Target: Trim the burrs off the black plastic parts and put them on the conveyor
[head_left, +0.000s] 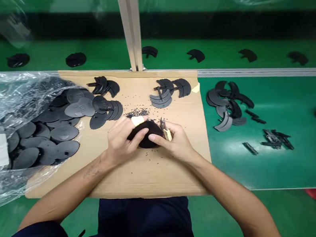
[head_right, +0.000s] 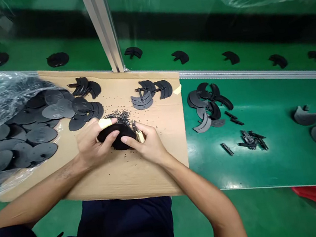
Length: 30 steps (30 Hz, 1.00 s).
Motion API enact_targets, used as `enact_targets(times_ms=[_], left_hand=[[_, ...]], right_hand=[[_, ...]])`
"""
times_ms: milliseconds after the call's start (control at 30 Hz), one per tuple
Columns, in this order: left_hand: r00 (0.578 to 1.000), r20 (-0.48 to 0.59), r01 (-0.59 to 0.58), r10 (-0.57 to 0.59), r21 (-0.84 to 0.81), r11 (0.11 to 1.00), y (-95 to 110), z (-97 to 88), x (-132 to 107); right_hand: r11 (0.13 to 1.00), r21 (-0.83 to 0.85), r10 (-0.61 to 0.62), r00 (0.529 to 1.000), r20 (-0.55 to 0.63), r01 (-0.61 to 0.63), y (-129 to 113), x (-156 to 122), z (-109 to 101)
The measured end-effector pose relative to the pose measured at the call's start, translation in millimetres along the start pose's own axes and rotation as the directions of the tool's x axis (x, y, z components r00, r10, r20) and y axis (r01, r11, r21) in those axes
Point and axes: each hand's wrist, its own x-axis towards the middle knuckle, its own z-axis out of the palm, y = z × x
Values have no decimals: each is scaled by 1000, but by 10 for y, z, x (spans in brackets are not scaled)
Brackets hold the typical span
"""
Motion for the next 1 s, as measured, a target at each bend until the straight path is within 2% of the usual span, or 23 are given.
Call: enact_targets(times_ms=[200, 400, 467, 567, 667, 800, 867, 1000], left_hand=[[990, 52, 131, -133, 36, 991, 30, 89, -36], [970, 129, 218, -205, -97, 971, 22, 89, -52], [974, 117, 201, -192, -70, 977, -3, 60, -34], [992, 92, 93, -91, -20, 995, -27, -2, 15], [987, 160, 27, -20, -43, 999, -16, -79, 74], [971, 210, 132, -113, -76, 988, -15, -175, 124], [956, 221, 220, -192, -112, 969, -37, -206, 130], [907, 212, 414, -364, -301, 859, -71, -217, 126]], right_hand=[[1000, -22, 15, 998, -57, -16, -9, 14, 11], [999, -42, 5, 992, -126, -10, -32, 2, 17], [999, -47, -11, 990, -140, 4, -28, 5, 8], [999, -30, -37, 988, -148, 33, -21, 22, -4], [998, -23, -58, 989, -139, 55, -19, 37, -5], [996, -59, -68, 990, -125, 60, -14, 35, -6], [995, -73, -69, 990, -125, 60, -12, 31, -9], [995, -86, -64, 987, -148, 51, -7, 30, -17]])
